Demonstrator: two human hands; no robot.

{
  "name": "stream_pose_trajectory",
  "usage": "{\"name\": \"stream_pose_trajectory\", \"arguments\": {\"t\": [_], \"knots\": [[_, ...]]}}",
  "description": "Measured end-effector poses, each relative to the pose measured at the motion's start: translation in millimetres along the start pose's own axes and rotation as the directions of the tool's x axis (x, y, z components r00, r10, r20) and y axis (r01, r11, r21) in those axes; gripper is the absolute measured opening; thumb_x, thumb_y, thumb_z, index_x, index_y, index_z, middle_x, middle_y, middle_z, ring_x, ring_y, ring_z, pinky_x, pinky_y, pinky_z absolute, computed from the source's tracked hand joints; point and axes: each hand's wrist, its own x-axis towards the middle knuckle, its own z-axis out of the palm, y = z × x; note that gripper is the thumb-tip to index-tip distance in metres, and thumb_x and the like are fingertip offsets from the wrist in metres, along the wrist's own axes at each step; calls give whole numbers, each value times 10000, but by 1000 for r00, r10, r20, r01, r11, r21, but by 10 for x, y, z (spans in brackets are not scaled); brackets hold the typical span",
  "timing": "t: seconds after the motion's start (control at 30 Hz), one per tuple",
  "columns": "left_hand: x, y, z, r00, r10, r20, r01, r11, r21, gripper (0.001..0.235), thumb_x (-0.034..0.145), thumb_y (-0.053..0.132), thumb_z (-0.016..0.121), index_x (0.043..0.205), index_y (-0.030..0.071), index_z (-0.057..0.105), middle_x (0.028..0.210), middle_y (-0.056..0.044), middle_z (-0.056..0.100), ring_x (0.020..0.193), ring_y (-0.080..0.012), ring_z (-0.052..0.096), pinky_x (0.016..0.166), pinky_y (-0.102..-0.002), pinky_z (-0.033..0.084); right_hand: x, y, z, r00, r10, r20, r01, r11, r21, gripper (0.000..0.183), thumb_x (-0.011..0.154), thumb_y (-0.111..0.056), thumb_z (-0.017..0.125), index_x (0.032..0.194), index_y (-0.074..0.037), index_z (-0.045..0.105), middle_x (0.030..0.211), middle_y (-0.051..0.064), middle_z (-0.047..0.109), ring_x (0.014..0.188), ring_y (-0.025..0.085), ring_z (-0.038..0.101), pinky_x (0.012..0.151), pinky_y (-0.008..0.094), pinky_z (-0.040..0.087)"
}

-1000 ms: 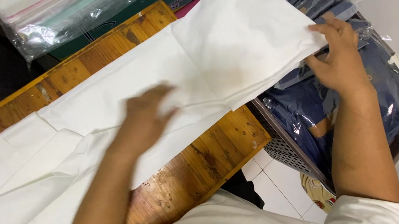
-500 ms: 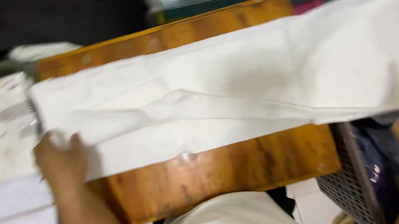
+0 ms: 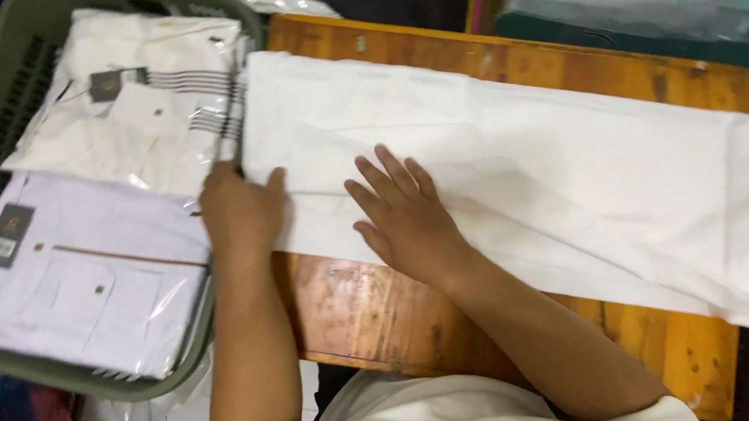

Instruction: Folding a white shirt and preparing it for packaging on a wooden workbench.

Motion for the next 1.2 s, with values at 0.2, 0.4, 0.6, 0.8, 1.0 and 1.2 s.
{"name": "stream_pose_trajectory", "arguments": {"t": [0.2,0.4,0.6,0.8,1.0,1.2], "knots": [[-228,335,-313,985,31,172,-18,997,-77,488,976,311,675,1307,-46,628,1135,-256,679,1130,-442,655,938,-558,536,316,-328,-5,965,102,241,-100,995,-18,709,1072,-526,364,1651,-156,189,1706,229,58,1573,416,-18,1231,595,-23],[-104,289,-477,966,25,257,1,995,-101,456,1041,261,542,1424,14,549,1266,-257,657,1243,-408,614,1026,-563,492,448,-447,15,953,114,279,-93,992,-87,750,1067,-603,267,1662,-169,126,1703,245,5,1570,423,-35,1241,574,-15],[134,-57,-588,985,-17,170,21,999,-25,398,1012,305,628,1371,134,616,1218,-194,695,1197,-432,630,997,-605,480,729,-777,-77,939,72,337,-90,995,40,762,1060,-590,244,1659,-134,123,1694,278,-3,1568,431,-43,1232,599,-22],[423,-489,-576,996,-63,60,61,997,37,336,1008,301,673,1314,166,641,1160,-188,708,1143,-452,644,956,-588,495,872,-848,248,974,-80,210,41,982,184,768,1074,-521,375,1648,-71,133,1682,322,20,1563,488,-11,1245,618,44],[377,-567,-530,971,29,-235,16,983,184,393,867,279,860,1175,139,661,1062,-101,697,1055,-405,601,836,-593,360,241,-362,187,990,-141,-27,144,983,118,697,1045,-372,544,1636,-134,262,1678,219,235,1571,404,153,1216,632,157],[-360,570,-446,738,663,-128,-675,730,-106,376,910,74,793,1252,-11,662,1244,-176,571,1191,-422,497,891,-543,369,-1592,962,-278,918,290,-271,-315,948,-52,587,888,-361,757,1408,-135,606,1291,107,661,1266,318,574,1056,495,373]]}}
